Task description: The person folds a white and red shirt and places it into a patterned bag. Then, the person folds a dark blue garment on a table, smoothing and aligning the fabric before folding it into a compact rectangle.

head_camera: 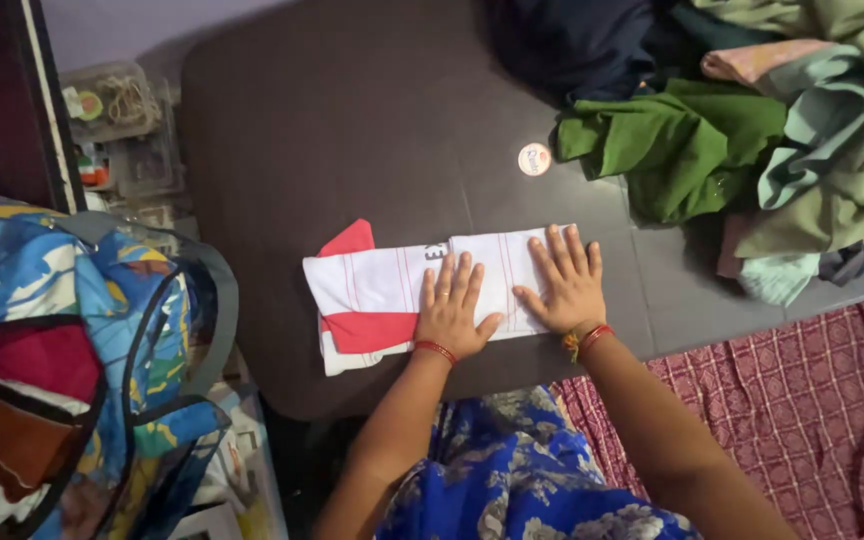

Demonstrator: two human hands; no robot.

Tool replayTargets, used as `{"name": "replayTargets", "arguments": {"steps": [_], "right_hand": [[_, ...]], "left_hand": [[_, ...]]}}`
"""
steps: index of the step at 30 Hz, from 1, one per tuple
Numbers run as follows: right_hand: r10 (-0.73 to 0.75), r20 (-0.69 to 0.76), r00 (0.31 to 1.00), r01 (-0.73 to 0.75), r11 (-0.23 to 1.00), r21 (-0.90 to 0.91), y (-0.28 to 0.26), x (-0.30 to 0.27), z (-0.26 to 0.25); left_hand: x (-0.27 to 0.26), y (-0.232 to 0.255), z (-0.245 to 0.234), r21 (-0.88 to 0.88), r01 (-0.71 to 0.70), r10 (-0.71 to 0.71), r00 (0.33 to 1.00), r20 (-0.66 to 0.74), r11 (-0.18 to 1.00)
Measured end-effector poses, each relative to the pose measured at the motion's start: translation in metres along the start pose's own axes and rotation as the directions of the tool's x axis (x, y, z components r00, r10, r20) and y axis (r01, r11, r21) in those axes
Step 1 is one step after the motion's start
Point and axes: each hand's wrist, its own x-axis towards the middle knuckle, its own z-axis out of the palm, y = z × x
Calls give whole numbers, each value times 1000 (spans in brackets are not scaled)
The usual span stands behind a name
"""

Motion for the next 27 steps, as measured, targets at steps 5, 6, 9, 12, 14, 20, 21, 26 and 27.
{"name": "replayTargets", "arguments": {"steps": [5, 6, 9, 12, 14, 20, 21, 26, 27], "right_hand": [[-26, -31, 999, 26, 1000, 3, 0, -1, 0], [-30, -35, 999, 30, 1000, 6, 0, -3, 1], [-14, -39, 999, 14, 1000, -10, -1, -4, 0], [-21, -56, 998, 23, 999, 31, 1, -3, 1], [-25, -69, 997, 28, 999, 37, 2, -4, 5], [-23, -67, 997, 24, 1000, 16, 2, -3, 0], [-19, -63, 998, 21, 1000, 21, 1, 0, -3], [-39, -73, 997, 44, 996, 75, 1, 1, 0], [-32, -71, 997, 38, 995, 89, 0, -1, -3]], "left_hand": [[-1, -3, 6, -21, 2, -2, 1000, -10, 1000], [-2, -3, 6, -27, -1, 1, 1000, -14, 1000], [-5, -2, 5, -22, -9, 9, 1000, -25, 1000], [-2, -1, 1, -12, -11, 10, 999, -36, 1000], [-6, -2, 3, -12, -9, 8, 999, -36, 1000], [-5, -1, 3, -5, -14, 14, 999, -38, 1000], [-5, -1, 4, 0, -11, 11, 999, -36, 1000], [-3, -4, 8, 7, -5, 5, 998, -56, 1000], [-4, -3, 7, 12, -9, 10, 998, -59, 1000]]}}
